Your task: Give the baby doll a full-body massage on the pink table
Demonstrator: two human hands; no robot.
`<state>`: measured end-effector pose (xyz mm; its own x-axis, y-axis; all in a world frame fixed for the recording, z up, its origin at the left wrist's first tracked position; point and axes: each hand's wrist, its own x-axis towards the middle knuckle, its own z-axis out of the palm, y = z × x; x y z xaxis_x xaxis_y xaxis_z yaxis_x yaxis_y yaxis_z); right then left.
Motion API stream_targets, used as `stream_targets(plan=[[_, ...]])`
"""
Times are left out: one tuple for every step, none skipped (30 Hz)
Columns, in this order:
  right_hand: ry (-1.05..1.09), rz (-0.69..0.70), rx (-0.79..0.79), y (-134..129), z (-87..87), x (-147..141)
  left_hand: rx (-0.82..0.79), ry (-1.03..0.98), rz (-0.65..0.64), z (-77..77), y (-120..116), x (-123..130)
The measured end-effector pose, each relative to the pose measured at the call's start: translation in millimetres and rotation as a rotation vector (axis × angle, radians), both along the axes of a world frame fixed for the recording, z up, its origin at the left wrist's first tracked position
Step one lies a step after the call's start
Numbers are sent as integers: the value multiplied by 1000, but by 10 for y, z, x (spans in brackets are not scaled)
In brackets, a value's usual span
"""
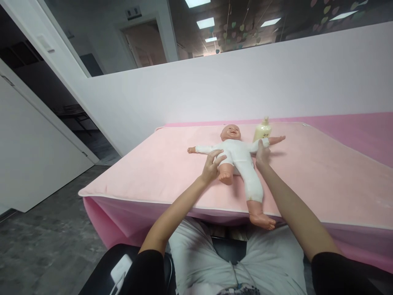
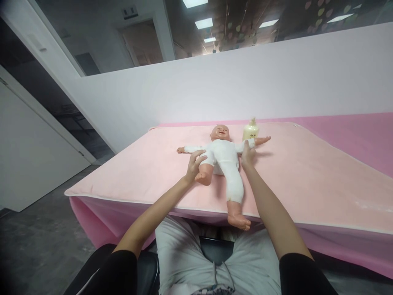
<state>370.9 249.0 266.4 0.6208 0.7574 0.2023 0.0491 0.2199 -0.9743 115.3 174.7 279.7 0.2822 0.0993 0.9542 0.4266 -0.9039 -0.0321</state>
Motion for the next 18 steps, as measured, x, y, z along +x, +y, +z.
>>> stream_targets(plan=[[-40, -46, -25, -54, 39, -50, -54, 3, -2, 0, 19, 14], [-106, -70, -40, -107, 78, -99, -106, 7, -6, -3, 36, 27], [-201, -60, -36, -156, 113, -144, -151, 10, -12, -7, 49, 39], [-319, -14, -11, -197, 141, -182, -184, 9, -20, -11, 60, 50], [-437, 44, 26, -229, 162, -212, -207, 4, -30, -14, 67, 59], [-539, 103, 72, -252, 175, -233, -225, -5, -40, -16, 72, 66], [-613, 153, 119, -267, 183, -247, -242, -18, -44, -18, 76, 71], [-654, 186, 156, -274, 186, -255, -259, -33, -42, -17, 80, 74], [-669, 201, 174, -278, 186, -258, -278, -46, -33, -16, 86, 73], [-663, 200, 176, -278, 184, -258, -296, -53, -18, -15, 92, 71], [-644, 194, 168, -276, 178, -255, -307, -56, 0, -13, 98, 65], [-618, 188, 155, -273, 170, -251, -305, -54, 13, -11, 104, 59], [-584, 182, 135, -267, 158, -246, -290, -52, 15, -9, 108, 52], [-543, 172, 107, -257, 143, -239, -267, -48, 6, -8, 110, 45], [-493, 150, 69, -244, 125, -230, -239, -45, -12, -6, 108, 39], [-437, 123, 25, -227, 105, -218, -212, -46, -34, -5, 102, 33], [-376, 89, -16, -206, 84, -203, -192, -47, -54, -4, 93, 29], [-315, 54, -44, -183, 63, -186, -180, -49, -67, -3, 79, 25]])
